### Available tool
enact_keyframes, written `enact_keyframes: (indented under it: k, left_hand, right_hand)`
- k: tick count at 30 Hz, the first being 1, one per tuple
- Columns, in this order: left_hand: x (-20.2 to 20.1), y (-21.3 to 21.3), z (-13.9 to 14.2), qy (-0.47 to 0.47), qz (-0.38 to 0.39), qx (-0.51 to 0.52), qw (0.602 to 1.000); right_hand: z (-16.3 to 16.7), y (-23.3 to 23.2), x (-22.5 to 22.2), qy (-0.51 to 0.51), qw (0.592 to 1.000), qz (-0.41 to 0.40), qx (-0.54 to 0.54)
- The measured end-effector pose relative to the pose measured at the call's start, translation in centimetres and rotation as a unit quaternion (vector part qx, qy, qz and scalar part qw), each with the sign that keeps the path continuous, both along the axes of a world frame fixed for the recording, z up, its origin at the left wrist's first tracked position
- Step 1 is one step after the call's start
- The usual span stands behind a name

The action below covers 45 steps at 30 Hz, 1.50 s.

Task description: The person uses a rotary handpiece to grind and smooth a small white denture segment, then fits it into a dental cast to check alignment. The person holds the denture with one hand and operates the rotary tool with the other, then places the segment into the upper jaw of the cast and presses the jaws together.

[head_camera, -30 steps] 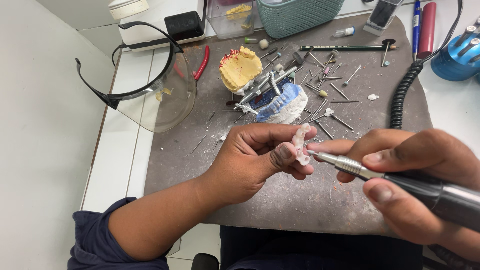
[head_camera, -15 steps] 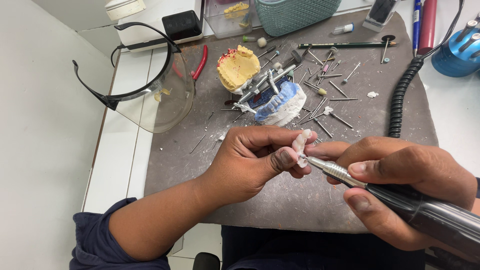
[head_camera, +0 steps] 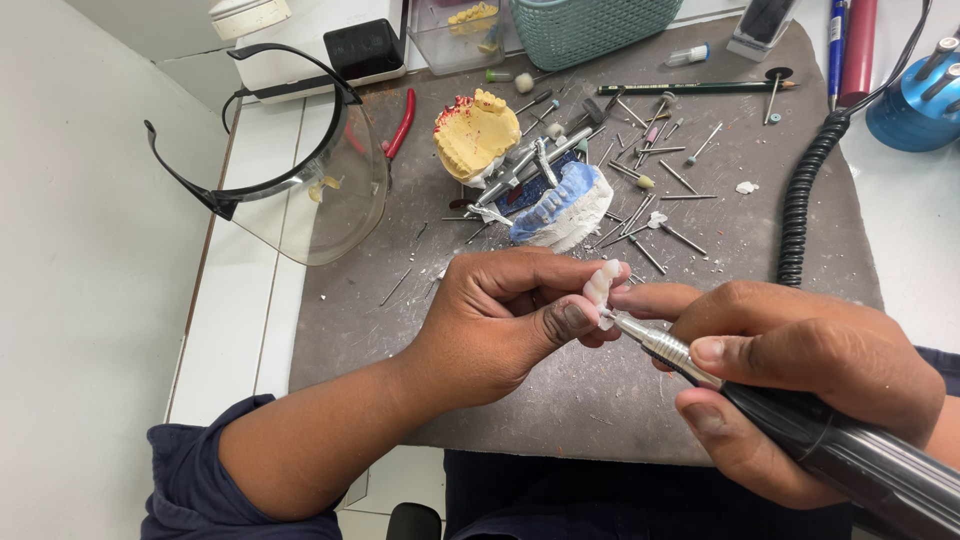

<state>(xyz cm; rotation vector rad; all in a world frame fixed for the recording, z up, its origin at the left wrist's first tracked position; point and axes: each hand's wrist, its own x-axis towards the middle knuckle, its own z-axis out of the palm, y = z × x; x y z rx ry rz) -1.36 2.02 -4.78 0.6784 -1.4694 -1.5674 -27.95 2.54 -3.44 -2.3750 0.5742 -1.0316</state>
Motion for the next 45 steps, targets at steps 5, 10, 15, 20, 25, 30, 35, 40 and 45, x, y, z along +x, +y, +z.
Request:
enact_keyframes:
  k: [5,10,15,20,25,30,35,40,45]
  left_hand:
    - [-0.1,0.0,-0.1,0.003,-0.002,0.015,1.0]
    - [-0.1,0.0,-0.2,-0.011,0.005,-0.008,1.0]
    - [-0.3,-0.1,-0.3,-0.005,-0.003,0.018,1.0]
    - [0.1,-0.3,-0.2,0.07,-0.063,0.177,0.98]
    - [0.2,-0.4,-0.4,0.068,-0.068,0.181,0.979]
    - [0.3,-0.4,-0.5,0.047,-0.074,0.139,0.986]
    - [0.2,-0.5,-0.6,0.048,-0.073,0.134,0.987]
    - [0.0,-0.5,-0.5,0.053,-0.072,0.119,0.989]
    - [0.0,-0.4,-0.4,0.031,-0.047,0.063,0.996]
  right_hand:
    - [-0.4,-0.2,0.0,-0.022,0.999,0.004,0.03]
    - [-0.4,-0.4,0.0,-0.05,0.998,0.018,0.039]
    - [0.3,-0.5,0.3,-0.056,0.997,0.042,0.038]
    - [0.9,0.1,0.3,-0.098,0.984,0.025,0.148]
    - [0.8,0.2,-0.5,-0.07,0.988,0.048,0.125]
    - [0.7,-0.1,-0.3,-0.046,0.996,0.033,0.062]
    - [1.1,0.9,0.4,-0.025,0.998,-0.037,0.05]
    - [0.1,0.7,-0.2,-0.023,0.999,-0.027,0.016]
    - [-1.2,0.4,-1.0,0.024,0.998,-0.05,-0.01]
